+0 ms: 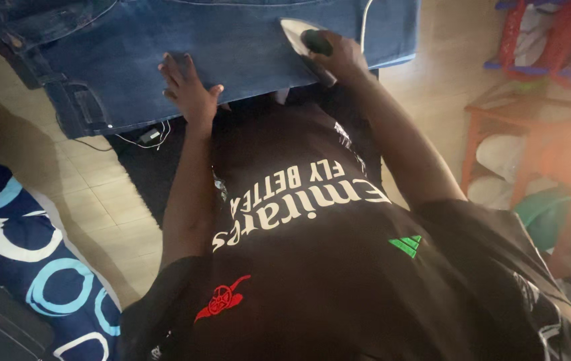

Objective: The person irons a pair of denim jeans on a flat surface using an electric iron, smoothing different parts of the fabric by hand and moving the iron across the surface.

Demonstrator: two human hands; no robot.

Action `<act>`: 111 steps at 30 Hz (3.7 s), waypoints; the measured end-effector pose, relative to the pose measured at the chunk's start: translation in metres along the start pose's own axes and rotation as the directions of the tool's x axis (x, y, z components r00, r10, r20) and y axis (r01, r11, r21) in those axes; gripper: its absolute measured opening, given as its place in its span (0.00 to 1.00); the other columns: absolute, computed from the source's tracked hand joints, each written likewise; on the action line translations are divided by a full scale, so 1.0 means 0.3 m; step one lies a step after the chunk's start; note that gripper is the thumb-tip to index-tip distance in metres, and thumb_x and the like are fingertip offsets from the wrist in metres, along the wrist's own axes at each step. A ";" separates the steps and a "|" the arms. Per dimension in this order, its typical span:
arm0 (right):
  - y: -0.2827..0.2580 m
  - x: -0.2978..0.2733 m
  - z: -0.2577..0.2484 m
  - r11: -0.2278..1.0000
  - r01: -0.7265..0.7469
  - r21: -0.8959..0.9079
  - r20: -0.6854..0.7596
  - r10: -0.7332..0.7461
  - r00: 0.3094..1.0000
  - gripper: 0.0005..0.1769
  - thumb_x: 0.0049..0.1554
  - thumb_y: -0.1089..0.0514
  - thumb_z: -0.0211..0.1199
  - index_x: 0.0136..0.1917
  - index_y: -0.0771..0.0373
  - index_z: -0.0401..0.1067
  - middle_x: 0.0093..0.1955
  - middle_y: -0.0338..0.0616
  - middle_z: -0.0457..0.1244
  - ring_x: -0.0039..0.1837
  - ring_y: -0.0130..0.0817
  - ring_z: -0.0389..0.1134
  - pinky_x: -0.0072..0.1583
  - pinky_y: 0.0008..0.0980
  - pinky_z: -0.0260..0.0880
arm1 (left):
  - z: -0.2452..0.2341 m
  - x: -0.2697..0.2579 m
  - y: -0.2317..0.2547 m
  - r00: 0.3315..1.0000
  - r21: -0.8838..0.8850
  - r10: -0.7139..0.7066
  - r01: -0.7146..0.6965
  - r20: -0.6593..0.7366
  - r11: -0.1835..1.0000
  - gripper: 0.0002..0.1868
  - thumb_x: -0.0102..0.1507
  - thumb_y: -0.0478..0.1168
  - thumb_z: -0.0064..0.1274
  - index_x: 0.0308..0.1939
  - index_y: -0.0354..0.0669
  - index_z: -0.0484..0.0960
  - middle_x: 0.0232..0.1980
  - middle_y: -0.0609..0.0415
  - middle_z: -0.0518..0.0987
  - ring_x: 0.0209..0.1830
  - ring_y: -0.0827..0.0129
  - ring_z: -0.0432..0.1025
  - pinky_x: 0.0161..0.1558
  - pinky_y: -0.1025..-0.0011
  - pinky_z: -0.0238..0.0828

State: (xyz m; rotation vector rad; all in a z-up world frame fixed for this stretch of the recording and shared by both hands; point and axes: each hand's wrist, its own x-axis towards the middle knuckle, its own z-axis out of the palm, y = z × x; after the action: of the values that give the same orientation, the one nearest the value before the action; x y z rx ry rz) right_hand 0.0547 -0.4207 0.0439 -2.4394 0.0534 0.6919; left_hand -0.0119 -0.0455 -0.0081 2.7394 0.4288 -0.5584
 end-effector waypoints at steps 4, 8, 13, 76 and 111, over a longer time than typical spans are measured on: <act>0.099 0.025 -0.097 0.999 0.033 -0.041 -0.061 -0.035 0.998 0.25 0.55 0.45 0.73 0.63 0.53 0.75 0.58 0.48 0.71 0.58 0.47 0.74 0.59 0.44 0.72 | -0.018 -0.004 -0.005 1.000 -0.014 0.005 -0.005 0.010 1.000 0.59 0.53 0.57 0.75 0.80 0.49 0.57 0.84 0.41 0.37 0.83 0.39 0.32 0.71 0.25 0.45; 0.216 0.007 -0.181 0.983 -0.011 -0.185 -0.154 -0.017 0.988 0.22 0.56 0.43 0.75 0.60 0.53 0.79 0.54 0.50 0.72 0.55 0.49 0.73 0.56 0.46 0.72 | -0.015 -0.006 -0.010 1.000 -0.015 0.004 -0.004 0.013 1.000 0.60 0.52 0.57 0.75 0.81 0.51 0.57 0.84 0.41 0.37 0.83 0.39 0.32 0.71 0.26 0.45; 0.249 0.034 -0.215 0.969 -0.013 -0.248 -0.188 -0.035 0.981 0.24 0.53 0.43 0.76 0.60 0.50 0.79 0.53 0.50 0.71 0.53 0.51 0.73 0.53 0.49 0.71 | -0.022 -0.008 -0.014 1.000 0.000 0.000 0.000 0.030 1.000 0.59 0.52 0.58 0.75 0.80 0.51 0.57 0.84 0.41 0.37 0.83 0.39 0.34 0.70 0.23 0.44; 0.368 0.205 -0.165 0.954 0.012 -0.299 -0.242 -0.088 0.966 0.20 0.48 0.51 0.76 0.55 0.51 0.80 0.52 0.50 0.71 0.56 0.54 0.71 0.55 0.52 0.70 | -0.030 -0.015 -0.016 0.998 0.063 0.057 -0.059 0.030 0.996 0.61 0.54 0.57 0.74 0.82 0.49 0.53 0.84 0.37 0.39 0.83 0.36 0.35 0.65 0.20 0.51; 0.607 0.054 -0.417 0.737 0.265 -0.622 0.015 -0.327 0.945 0.08 0.58 0.50 0.65 0.47 0.47 0.84 0.41 0.47 0.71 0.46 0.50 0.73 0.53 0.56 0.67 | 0.255 -0.123 -0.123 0.923 -0.133 -0.307 0.283 -0.232 0.950 0.49 0.60 0.59 0.72 0.75 0.47 0.60 0.80 0.29 0.44 0.80 0.32 0.41 0.75 0.39 0.50</act>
State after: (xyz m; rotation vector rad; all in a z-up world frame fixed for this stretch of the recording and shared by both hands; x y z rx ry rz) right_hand 0.0919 -0.6382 0.0240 -3.0036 -0.6151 0.4891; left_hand -0.0821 -0.0476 -0.0685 2.6744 0.9186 -0.2494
